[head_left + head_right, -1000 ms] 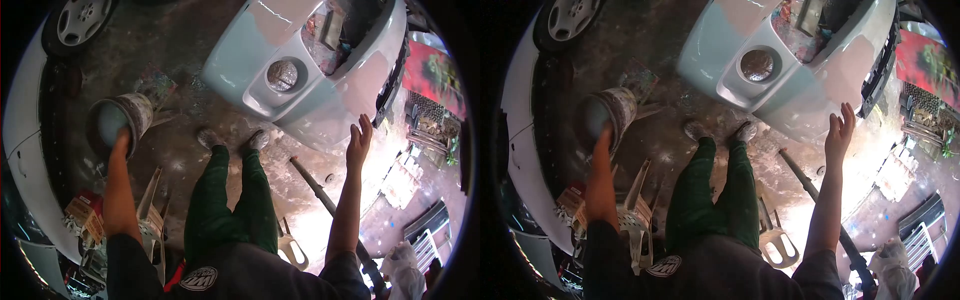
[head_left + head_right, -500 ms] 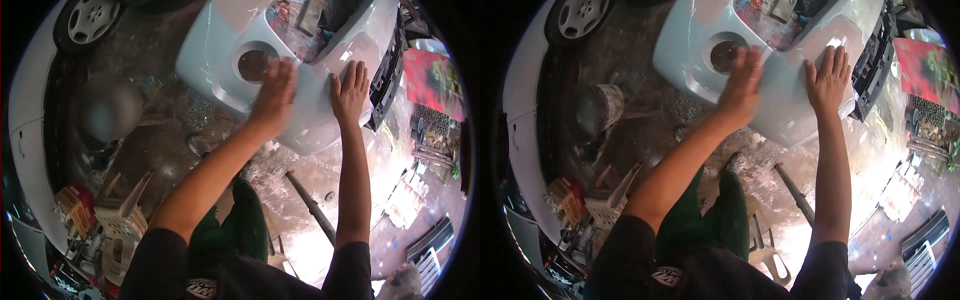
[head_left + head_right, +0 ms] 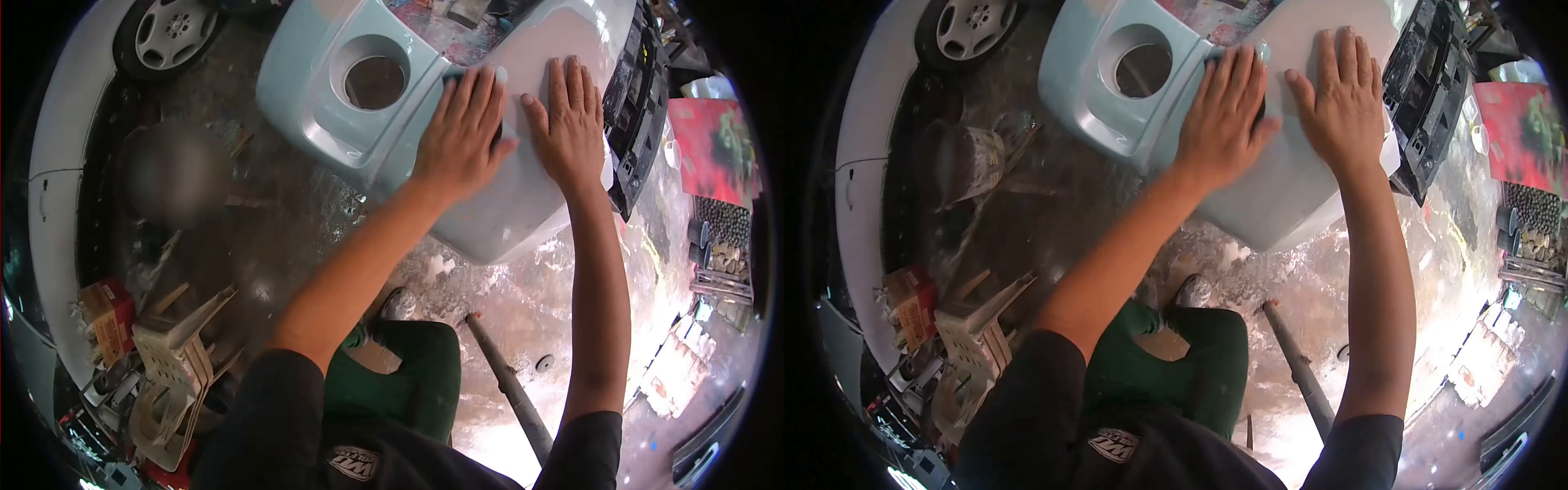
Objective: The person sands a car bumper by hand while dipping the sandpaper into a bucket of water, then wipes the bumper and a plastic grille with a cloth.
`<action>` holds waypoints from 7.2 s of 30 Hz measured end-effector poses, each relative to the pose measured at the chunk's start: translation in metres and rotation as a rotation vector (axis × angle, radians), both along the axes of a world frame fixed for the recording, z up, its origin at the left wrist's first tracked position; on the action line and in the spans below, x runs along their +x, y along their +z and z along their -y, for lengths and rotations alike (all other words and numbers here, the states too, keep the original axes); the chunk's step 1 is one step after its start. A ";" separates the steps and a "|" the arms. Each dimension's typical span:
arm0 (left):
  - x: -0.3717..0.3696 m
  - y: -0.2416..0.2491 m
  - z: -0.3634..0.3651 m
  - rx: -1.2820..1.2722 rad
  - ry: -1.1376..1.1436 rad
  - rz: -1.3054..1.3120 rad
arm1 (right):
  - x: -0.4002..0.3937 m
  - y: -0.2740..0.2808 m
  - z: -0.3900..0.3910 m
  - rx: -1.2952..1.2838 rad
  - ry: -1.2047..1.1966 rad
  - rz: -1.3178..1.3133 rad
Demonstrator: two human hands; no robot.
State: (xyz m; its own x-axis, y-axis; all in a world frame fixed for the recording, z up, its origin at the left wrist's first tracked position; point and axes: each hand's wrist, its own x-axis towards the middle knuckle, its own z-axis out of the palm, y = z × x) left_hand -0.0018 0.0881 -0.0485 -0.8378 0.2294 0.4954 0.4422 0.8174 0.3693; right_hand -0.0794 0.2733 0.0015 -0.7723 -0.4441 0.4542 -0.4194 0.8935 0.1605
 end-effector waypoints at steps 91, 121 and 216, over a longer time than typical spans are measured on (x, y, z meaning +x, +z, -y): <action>0.145 -0.232 -0.019 0.964 0.213 -0.068 | -0.044 0.000 -0.055 -0.110 0.080 0.138; 0.112 -0.183 0.055 0.652 -0.132 -0.387 | -0.053 0.000 -0.065 -0.161 0.148 0.154; 0.027 -0.195 0.196 1.174 0.375 -0.236 | -0.073 -0.007 -0.082 -0.132 0.097 0.172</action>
State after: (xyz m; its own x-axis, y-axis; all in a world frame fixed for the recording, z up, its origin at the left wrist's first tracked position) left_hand 0.0256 -0.1074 -0.2431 -0.6190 -0.6841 0.3857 0.4083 0.1392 0.9022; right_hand -0.1526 0.3549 -0.0054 -0.8000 -0.4655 0.3787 -0.5153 0.8562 -0.0361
